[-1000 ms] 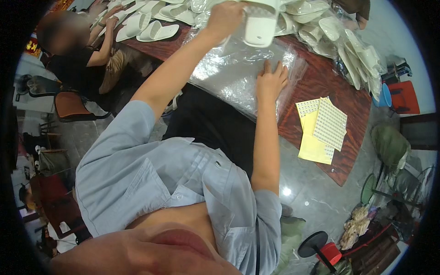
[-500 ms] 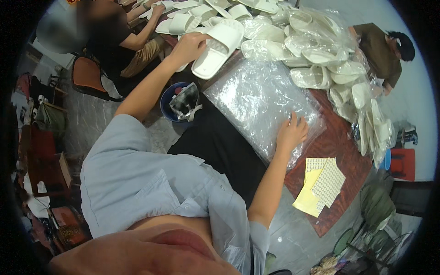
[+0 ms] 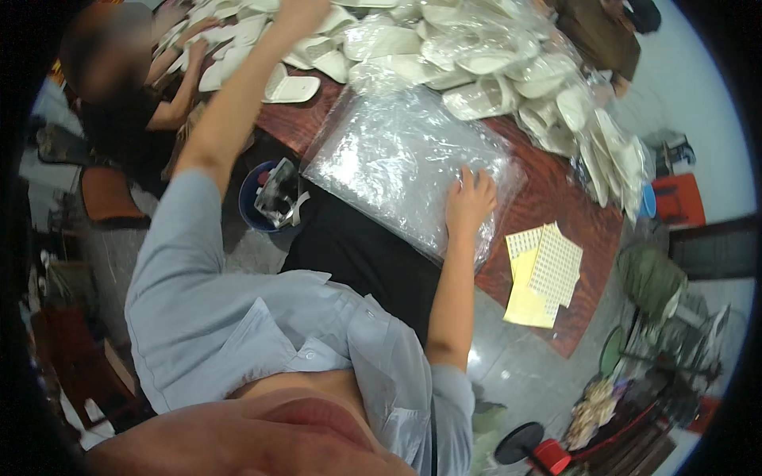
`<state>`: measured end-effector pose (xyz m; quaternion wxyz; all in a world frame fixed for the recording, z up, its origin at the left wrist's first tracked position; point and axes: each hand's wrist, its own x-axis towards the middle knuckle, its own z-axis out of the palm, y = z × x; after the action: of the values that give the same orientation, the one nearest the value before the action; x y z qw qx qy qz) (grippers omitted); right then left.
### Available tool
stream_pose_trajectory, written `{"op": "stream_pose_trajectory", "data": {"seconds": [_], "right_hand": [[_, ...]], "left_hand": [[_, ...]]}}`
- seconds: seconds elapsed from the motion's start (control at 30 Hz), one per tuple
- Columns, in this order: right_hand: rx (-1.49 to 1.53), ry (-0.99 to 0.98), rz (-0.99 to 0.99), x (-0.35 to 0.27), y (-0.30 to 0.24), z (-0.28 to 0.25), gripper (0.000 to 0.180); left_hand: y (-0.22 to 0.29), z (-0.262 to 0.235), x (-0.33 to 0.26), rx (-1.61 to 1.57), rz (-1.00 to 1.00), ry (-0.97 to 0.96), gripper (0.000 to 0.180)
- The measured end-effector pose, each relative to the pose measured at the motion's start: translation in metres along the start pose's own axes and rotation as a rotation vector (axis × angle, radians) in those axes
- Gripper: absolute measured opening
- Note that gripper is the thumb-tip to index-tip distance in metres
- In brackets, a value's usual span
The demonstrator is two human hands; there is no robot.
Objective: Inspecting and trimming loose threads or imperfections from white sandals in a manufacturing facility.
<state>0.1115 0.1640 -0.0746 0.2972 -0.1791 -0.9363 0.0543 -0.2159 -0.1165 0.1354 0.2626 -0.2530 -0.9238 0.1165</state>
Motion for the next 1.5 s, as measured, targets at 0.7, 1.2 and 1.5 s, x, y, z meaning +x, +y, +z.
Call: {"op": "stream_pose_trajectory", "data": {"seconds": [0.7, 1.2, 1.5], "right_hand": [[0.635, -0.129, 0.163, 0.02, 0.017, -0.022, 0.032], [1.106, -0.367, 0.04, 0.149, -0.093, -0.071, 0.038], [0.89, -0.068, 0.651, 0.241, -0.091, 0.044, 0.046]], "left_hand": [[0.287, -0.01, -0.214, -0.877, 0.376, 0.033, 0.053], [0.289, -0.002, -0.215, -0.845, 0.321, -0.042, 0.05], [0.29, 0.0, -0.22, -0.881, 0.325, 0.025, 0.051]]}}
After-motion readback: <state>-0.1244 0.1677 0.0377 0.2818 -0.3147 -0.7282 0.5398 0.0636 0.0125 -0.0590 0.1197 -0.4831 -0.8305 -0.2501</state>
